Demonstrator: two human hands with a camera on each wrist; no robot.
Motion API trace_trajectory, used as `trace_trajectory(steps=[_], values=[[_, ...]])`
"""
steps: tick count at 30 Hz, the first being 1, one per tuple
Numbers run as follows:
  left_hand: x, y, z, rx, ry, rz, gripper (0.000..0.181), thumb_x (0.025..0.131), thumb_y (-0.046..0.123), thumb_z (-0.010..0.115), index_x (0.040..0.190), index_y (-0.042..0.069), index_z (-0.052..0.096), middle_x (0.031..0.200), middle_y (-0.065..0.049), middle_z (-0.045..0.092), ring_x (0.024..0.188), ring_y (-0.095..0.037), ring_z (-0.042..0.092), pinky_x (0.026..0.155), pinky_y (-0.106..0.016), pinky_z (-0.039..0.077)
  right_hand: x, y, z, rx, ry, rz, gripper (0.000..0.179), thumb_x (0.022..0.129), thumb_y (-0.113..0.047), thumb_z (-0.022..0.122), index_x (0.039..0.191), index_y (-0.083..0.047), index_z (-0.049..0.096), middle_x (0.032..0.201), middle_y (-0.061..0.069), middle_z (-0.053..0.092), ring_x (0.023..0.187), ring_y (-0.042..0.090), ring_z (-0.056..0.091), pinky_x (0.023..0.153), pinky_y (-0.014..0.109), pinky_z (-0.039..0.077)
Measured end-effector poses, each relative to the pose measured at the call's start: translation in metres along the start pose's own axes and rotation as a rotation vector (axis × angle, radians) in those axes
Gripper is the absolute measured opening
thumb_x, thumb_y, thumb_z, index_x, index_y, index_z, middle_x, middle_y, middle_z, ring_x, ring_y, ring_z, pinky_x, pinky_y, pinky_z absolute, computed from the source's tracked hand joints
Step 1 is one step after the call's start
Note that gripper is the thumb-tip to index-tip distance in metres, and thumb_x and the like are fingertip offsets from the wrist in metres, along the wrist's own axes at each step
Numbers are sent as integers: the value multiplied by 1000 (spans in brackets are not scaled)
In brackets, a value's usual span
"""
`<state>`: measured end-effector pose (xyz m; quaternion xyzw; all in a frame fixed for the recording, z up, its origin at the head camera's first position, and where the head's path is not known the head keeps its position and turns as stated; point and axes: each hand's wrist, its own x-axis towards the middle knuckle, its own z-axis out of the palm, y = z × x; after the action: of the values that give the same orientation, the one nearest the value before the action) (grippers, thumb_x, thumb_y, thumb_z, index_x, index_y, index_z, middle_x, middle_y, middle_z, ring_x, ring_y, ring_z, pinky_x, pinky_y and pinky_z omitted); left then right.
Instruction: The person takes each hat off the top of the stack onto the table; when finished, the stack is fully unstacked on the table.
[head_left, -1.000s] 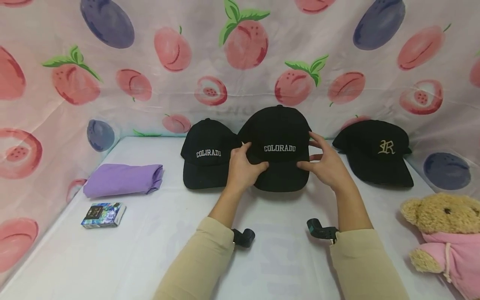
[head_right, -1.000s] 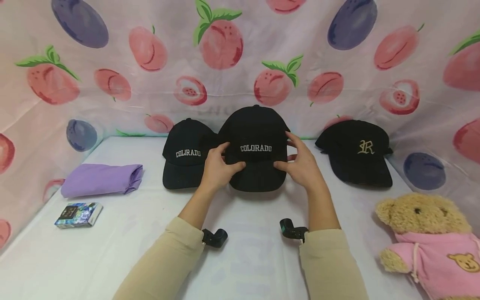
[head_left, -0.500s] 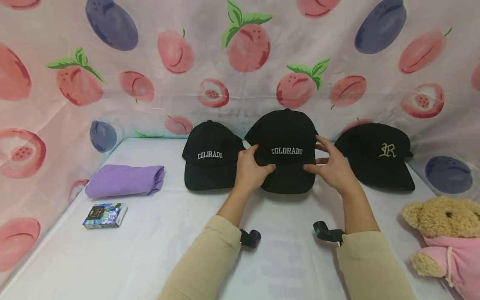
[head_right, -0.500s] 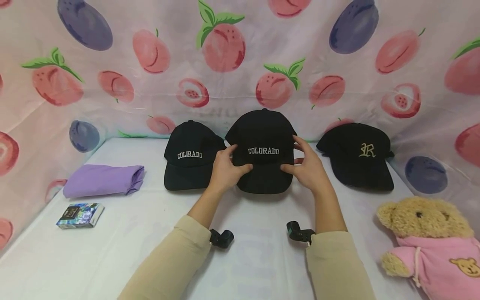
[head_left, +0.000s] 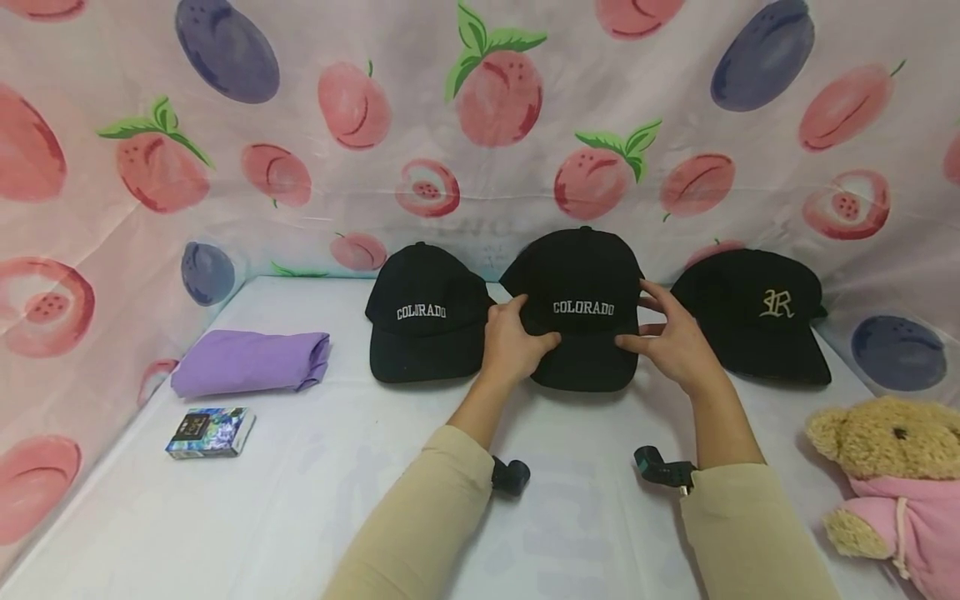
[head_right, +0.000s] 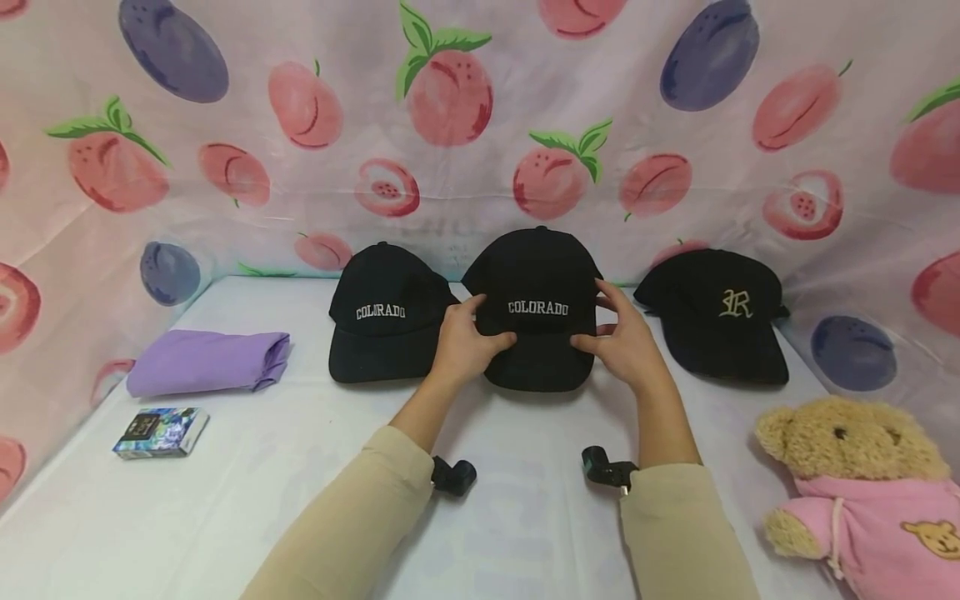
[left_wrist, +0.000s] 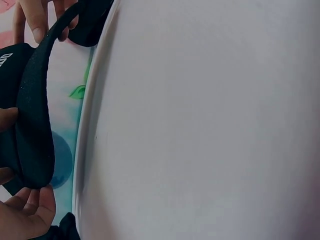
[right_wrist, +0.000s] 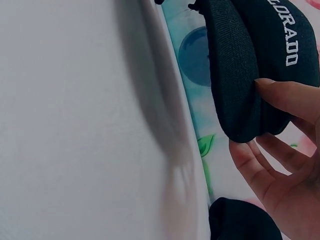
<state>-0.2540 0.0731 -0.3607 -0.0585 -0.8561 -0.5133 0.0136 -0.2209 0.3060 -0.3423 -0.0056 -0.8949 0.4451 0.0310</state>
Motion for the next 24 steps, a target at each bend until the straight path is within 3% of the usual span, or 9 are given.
trace_trajectory(steps=[20,24], values=[[9,-2,12,33,-27,14,77,87,24,82,154,8,48,153,-19,46,140,-36,46,118,-45,40,4,15,-3,13,19,13,100,91,-17,79,168,-23,16,166,21,32,132,45,52,100,51,48],[9,-2,17,41,-33,7,76,87,23,83,153,7,49,151,-20,47,137,-39,48,116,-47,42,4,19,-5,-1,19,21,100,91,-17,79,168,-23,16,166,21,33,131,44,53,94,41,50]])
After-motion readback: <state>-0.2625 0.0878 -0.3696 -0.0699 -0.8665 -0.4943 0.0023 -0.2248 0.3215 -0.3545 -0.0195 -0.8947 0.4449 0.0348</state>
